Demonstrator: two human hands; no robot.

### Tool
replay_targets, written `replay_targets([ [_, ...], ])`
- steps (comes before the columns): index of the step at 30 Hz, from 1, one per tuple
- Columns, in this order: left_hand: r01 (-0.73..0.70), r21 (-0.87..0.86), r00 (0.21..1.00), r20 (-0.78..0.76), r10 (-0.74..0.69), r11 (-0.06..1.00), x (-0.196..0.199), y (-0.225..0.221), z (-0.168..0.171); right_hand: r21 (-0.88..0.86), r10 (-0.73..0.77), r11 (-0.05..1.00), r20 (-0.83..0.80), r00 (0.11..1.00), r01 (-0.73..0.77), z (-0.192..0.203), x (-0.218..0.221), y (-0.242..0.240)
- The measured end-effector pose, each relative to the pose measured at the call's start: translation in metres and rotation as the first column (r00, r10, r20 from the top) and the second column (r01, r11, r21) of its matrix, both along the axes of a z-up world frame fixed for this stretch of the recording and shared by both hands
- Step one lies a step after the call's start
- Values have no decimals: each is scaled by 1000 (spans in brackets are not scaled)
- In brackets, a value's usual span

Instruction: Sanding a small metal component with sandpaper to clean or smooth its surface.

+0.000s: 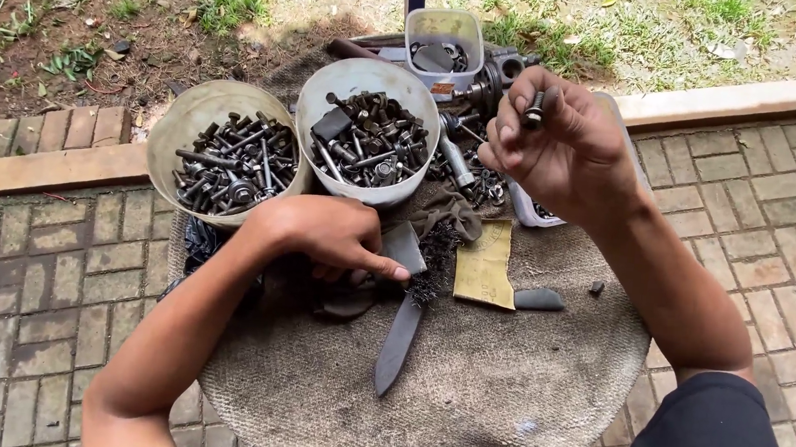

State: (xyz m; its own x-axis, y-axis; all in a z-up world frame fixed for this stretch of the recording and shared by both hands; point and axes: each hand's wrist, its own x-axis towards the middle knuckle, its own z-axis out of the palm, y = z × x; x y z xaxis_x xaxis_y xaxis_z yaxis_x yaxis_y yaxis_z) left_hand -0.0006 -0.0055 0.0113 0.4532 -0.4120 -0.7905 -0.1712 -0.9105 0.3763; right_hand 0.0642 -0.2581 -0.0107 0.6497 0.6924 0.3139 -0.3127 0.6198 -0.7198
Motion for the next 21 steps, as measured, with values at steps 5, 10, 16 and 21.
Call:
replay_targets([
  [5, -6, -3, 1000, 2, 6, 1000, -1, 0, 1, -63, -25, 998, 84, 996, 30, 7, -9, 4],
  [10, 8, 2, 1000, 4, -8, 1000, -1, 0, 0, -53, 7, 999, 102, 995, -2, 8, -13, 4],
  [16, 23, -31, 1000, -9, -23, 999, 0, 1, -1, -88, -34, 995, 104, 994, 43, 5, -13, 2],
  [21, -4, -26, 1000, -21, 3, 1000, 0, 1, 1, -85, 16, 996, 101, 995, -7, 5, -12, 1],
])
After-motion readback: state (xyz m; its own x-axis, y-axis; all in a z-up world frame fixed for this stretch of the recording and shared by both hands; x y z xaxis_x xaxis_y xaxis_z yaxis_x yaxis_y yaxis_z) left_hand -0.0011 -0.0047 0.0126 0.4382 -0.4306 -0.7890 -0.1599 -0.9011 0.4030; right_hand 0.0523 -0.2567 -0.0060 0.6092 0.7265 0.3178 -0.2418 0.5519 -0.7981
